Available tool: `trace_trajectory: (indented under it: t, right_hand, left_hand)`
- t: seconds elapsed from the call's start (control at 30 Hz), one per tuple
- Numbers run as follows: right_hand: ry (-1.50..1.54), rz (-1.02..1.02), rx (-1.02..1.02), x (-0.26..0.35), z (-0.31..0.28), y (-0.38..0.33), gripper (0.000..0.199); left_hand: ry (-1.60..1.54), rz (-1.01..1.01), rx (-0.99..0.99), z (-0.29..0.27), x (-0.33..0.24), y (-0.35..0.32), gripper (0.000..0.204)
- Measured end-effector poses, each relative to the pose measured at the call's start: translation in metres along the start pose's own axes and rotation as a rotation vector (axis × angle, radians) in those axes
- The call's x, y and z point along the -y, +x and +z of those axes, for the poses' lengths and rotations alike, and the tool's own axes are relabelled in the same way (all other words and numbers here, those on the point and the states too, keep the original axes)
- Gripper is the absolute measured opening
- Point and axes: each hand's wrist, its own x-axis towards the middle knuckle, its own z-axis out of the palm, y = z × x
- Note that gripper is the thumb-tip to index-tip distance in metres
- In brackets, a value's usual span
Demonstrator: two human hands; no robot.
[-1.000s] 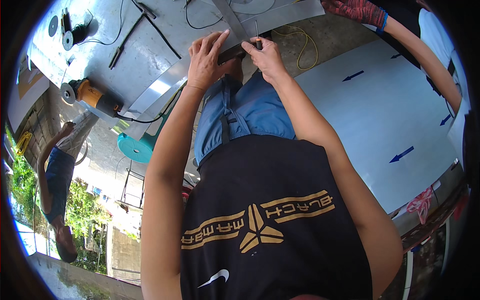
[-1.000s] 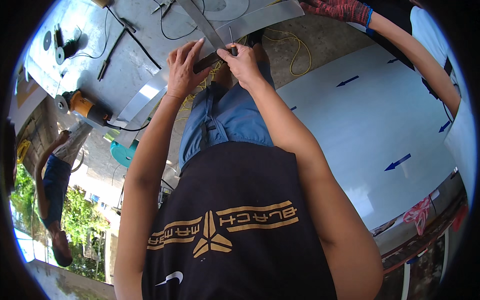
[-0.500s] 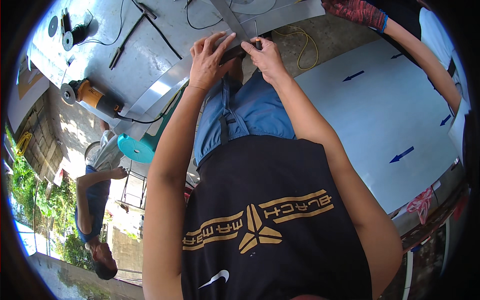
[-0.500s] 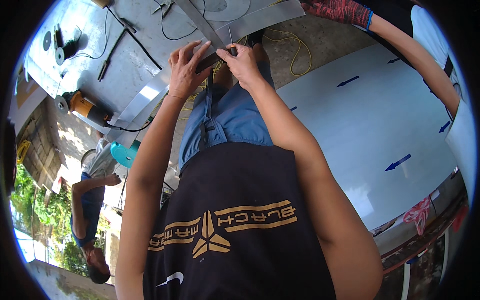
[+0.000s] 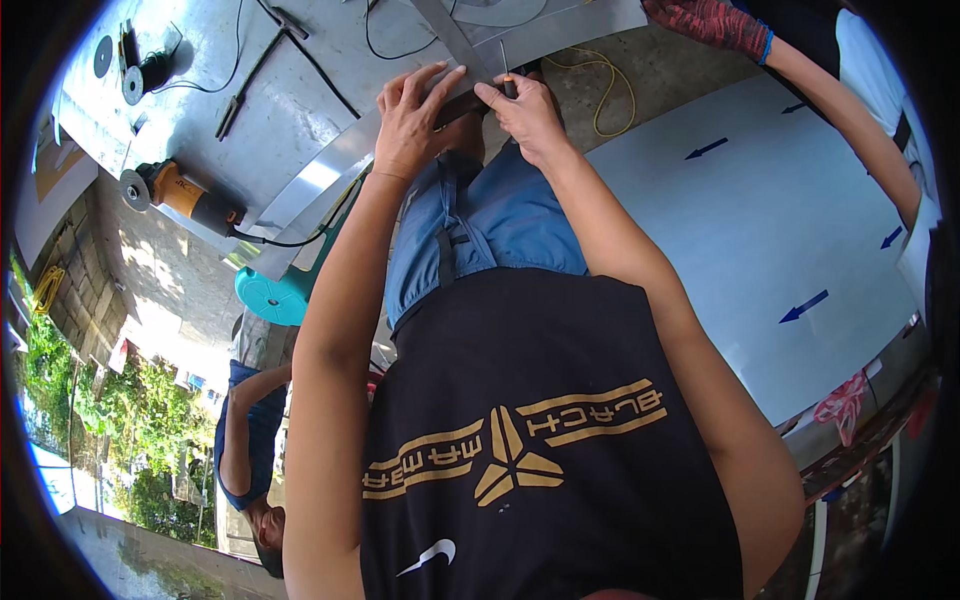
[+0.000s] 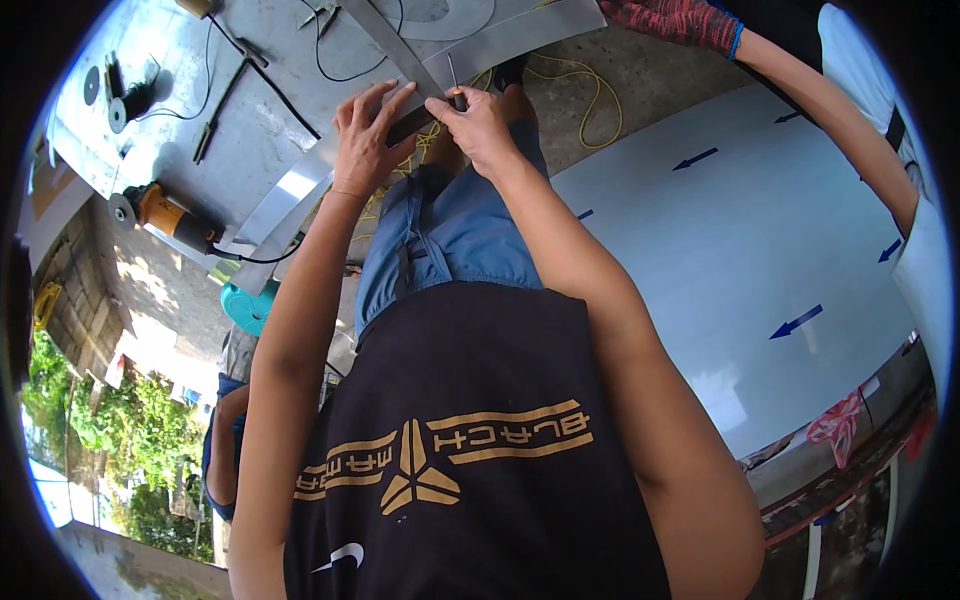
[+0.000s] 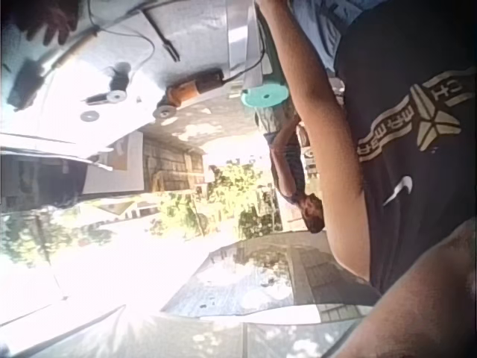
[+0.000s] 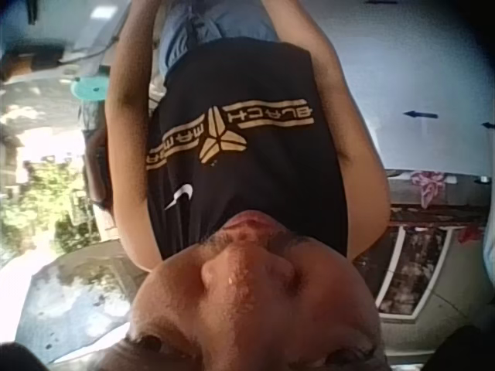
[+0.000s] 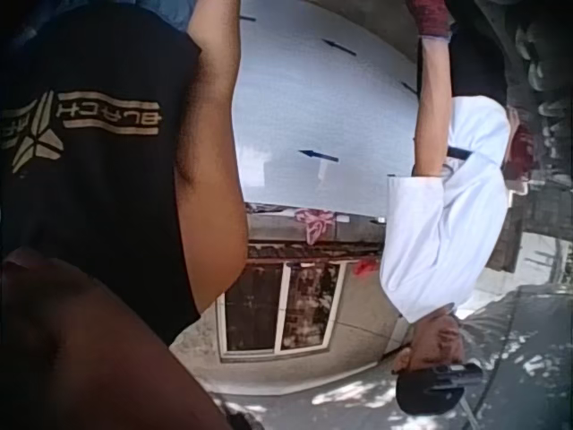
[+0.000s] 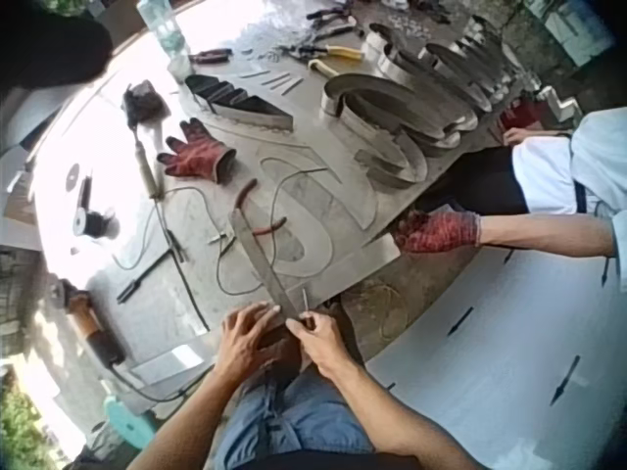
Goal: Assemble a large dimensional sign by positioning and securing metal/plastic letter forms on a backing panel.
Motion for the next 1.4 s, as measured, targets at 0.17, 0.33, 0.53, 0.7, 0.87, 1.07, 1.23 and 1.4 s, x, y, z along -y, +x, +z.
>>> trace_trajectory:
  t: [0.17,0.33,0.53,0.7,0.87,1.07,1.23,1.4]
  right_hand:
    - [-0.035,-0.070,-0.007,-0.001,0.003,0.000,0.019]
    - [-0.004,-0.015,0.011,-0.003,0.001,0.002,0.017]
    - [0.008,-0.007,0.030,-0.002,0.000,0.002,0.018]
    - [-0.005,0.001,0.037,0.000,0.000,0.002,0.016]
    - [-0.025,-0.025,0.035,-0.006,-0.003,0.005,0.019]
    - [-0.037,-0.008,0.035,-0.001,-0.001,0.003,0.014]
    - [-0.026,-0.028,0.038,-0.001,-0.002,0.002,0.015]
    - [0.023,-0.006,0.039,-0.003,-0.007,0.003,0.018]
  left_hand:
    - [-0.013,0.002,0.007,0.000,0.002,-0.001,0.082]
    - [0.073,-0.003,0.048,-0.003,-0.003,0.000,0.087]
    - [0.108,-0.002,0.073,-0.005,-0.004,0.000,0.086]
    - [0.109,-0.013,0.076,-0.005,-0.005,0.000,0.086]
    - [0.113,-0.012,0.071,-0.004,-0.006,0.001,0.087]
    - [0.100,-0.010,0.060,-0.005,-0.008,0.001,0.087]
    - [0.113,-0.005,0.055,-0.005,-0.010,0.001,0.087]
    - [0.084,-0.012,0.056,-0.006,-0.012,0.003,0.086]
